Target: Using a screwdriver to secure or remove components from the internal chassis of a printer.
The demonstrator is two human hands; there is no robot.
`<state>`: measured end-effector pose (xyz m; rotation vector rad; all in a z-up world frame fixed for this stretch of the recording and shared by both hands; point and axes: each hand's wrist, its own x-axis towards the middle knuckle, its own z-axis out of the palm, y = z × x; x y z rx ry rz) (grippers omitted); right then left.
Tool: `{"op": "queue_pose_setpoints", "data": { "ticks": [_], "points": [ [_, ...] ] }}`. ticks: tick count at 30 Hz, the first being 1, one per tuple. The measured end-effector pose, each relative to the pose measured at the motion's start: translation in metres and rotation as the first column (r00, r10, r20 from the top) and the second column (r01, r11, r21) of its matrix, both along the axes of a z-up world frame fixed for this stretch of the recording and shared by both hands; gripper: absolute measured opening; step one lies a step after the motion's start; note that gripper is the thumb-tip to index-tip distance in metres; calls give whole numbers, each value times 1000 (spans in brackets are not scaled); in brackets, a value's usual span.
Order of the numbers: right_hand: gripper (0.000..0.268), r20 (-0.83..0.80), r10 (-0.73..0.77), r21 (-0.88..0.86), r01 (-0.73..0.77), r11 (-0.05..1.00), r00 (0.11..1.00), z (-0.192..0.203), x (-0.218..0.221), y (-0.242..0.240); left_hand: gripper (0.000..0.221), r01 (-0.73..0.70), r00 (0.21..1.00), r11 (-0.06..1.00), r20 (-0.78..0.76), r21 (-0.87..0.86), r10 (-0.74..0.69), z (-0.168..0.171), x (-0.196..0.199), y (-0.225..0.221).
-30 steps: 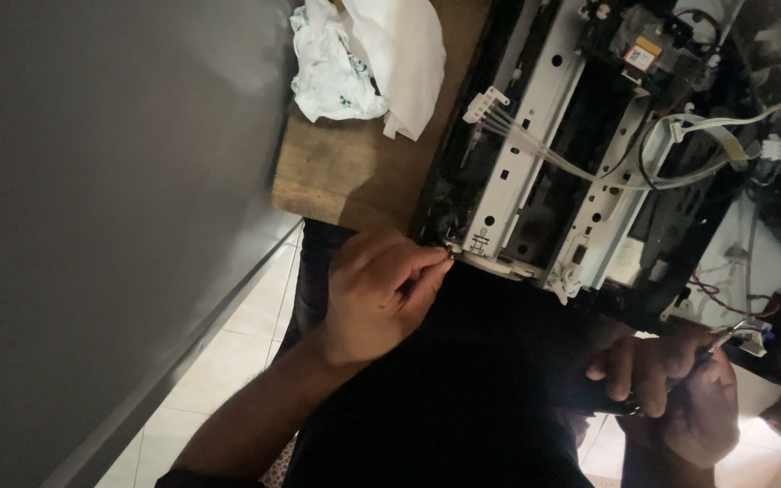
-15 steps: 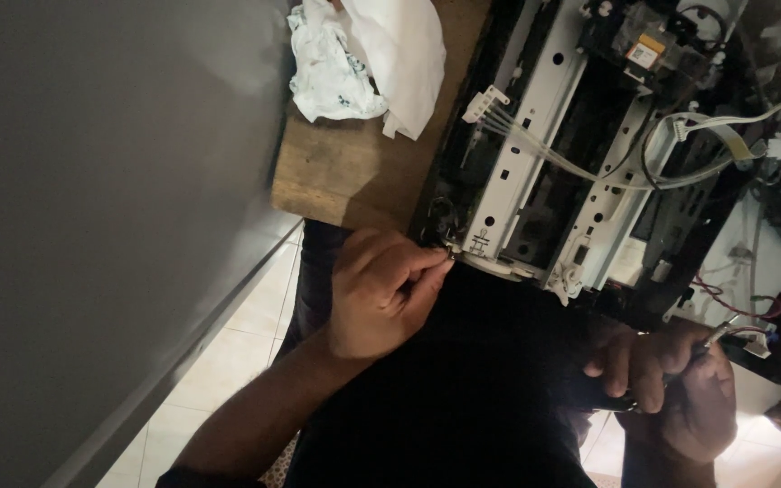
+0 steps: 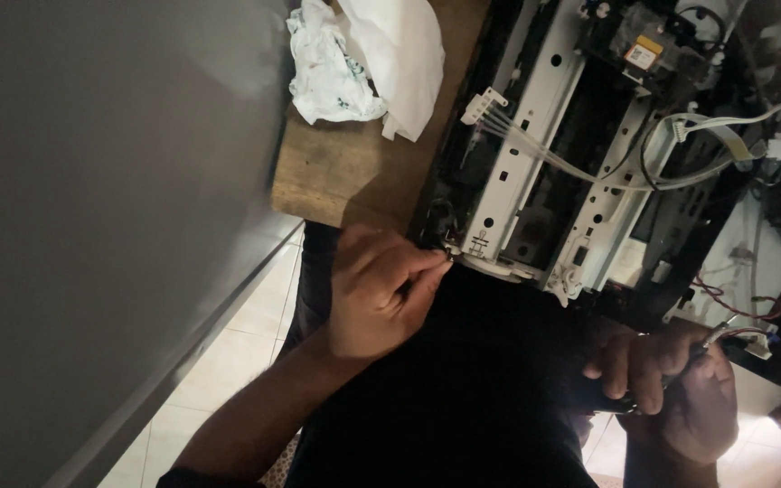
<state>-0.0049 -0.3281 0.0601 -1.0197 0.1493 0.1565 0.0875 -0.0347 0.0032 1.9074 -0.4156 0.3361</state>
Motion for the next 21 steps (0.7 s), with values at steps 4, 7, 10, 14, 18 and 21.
{"op": "queue_pose_setpoints", "data": {
  "ticks": [4,7,10,14,18,21],
  "points": [
    [26,-12,31,3,-31,1000,999,-2,0,-6,16,5,1000,1000,-4,-18,-5,0,1,0],
    [26,6,21,-35,-21,999,1000,3,4,7,18,-4,1000,1000,8,-26,5,1,2,1],
    [21,-5,-71,-45,71,996,997,2,3,11,14,-3,1000,1000,7,-16,3,5,4,1],
    [31,-11,32,-9,-32,999,999,-5,0,-2,14,-7,1000,1000,-14,2,7,5,4,0],
    [27,-12,-1,-26,0,1000,1000,3,7,12,15,-39,999,998,11,47,38,2,3,-2],
    [22,-45,-8,-31,6,999,999,-6,-5,-2,17,-49,999,998,15,36,49,2,4,-2]
  ]
}}
